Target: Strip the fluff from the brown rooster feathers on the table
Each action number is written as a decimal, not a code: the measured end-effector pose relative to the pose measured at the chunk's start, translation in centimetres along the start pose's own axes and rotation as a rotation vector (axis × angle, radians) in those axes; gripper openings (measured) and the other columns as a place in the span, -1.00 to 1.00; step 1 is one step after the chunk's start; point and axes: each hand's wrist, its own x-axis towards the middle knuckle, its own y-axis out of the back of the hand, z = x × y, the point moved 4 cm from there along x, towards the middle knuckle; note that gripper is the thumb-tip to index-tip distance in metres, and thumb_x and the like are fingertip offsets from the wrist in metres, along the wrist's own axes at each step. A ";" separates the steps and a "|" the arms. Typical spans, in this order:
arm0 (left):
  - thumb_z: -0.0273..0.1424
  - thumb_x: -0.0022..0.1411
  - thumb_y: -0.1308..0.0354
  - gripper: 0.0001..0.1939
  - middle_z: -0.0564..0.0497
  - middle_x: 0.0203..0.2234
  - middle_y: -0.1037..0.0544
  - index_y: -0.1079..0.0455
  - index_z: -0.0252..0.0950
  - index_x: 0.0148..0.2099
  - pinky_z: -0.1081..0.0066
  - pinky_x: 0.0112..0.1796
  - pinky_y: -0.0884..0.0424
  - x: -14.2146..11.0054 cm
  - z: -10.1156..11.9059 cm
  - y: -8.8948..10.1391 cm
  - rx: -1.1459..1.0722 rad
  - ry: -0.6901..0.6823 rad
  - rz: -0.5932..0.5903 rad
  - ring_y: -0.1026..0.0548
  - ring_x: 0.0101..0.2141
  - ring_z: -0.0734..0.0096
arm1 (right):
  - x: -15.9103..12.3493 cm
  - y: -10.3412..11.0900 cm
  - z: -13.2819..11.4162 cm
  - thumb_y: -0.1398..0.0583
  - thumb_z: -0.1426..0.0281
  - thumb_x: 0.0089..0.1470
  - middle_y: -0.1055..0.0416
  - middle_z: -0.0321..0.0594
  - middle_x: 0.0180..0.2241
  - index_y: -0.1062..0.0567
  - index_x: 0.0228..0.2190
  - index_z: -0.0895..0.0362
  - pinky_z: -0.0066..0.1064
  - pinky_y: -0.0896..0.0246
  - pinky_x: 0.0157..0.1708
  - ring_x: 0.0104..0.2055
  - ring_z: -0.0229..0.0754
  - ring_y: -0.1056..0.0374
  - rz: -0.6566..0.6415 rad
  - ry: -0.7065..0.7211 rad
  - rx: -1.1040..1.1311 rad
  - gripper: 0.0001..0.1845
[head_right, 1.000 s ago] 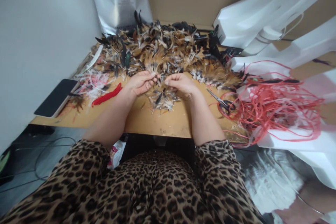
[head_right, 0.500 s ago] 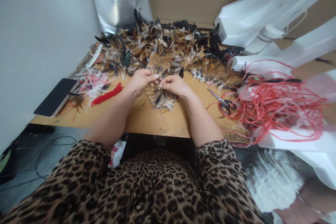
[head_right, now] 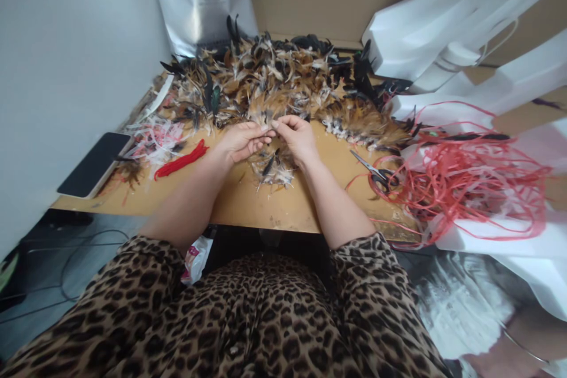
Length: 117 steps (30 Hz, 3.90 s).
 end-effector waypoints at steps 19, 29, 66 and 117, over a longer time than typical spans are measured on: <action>-0.51 0.11 -0.26 -0.85 -0.04 -0.55 -0.56 -0.40 -0.46 -0.47 0.63 -0.53 -0.34 0.1 0.1 -0.3 0.230 -0.145 0.030 -0.45 -0.61 0.67 | -0.1 0.0 0.2 -0.39 0.23 -0.30 -0.33 -0.41 -0.59 -0.44 -0.56 0.14 -0.50 -0.11 -0.47 -0.53 -0.39 -0.18 0.049 0.036 0.025 -0.69; -0.50 0.12 -0.26 -0.84 0.00 -0.61 -0.53 -0.43 -0.46 -0.48 0.63 -0.55 -0.33 0.1 0.1 -0.4 0.263 -0.173 -0.004 -0.43 -0.64 0.67 | 0.3 -0.3 1.2 -0.43 0.14 -0.37 -0.25 -0.45 -0.68 -0.38 -0.58 0.13 -0.52 -0.02 -0.58 -0.61 -0.41 -0.12 -0.045 -0.106 0.157 -0.57; -0.39 0.09 -0.30 -0.81 0.02 -0.52 -0.56 -0.39 -0.40 -0.43 0.67 -0.56 -0.29 0.0 1.7 1.2 0.170 -0.246 0.215 -0.43 -0.60 0.71 | 2.5 5.1 1.3 -0.11 0.41 0.05 -0.46 -0.07 -0.15 -0.60 -0.15 0.08 -0.36 -0.18 -0.14 -0.13 -0.09 -0.37 -0.323 0.280 -1.362 -0.64; -0.59 0.18 -0.18 -0.88 -0.05 -0.40 -0.59 -0.39 -0.44 -0.42 0.60 -0.23 -0.48 0.3 1.2 0.7 -0.061 -0.201 0.124 -0.57 -0.38 0.62 | 0.4 2.0 -0.8 -0.34 0.11 -0.21 -0.49 -0.26 -0.38 -0.52 -0.36 0.16 -0.43 -0.24 -0.29 -0.37 -0.30 -0.32 -0.169 0.049 -0.299 -0.58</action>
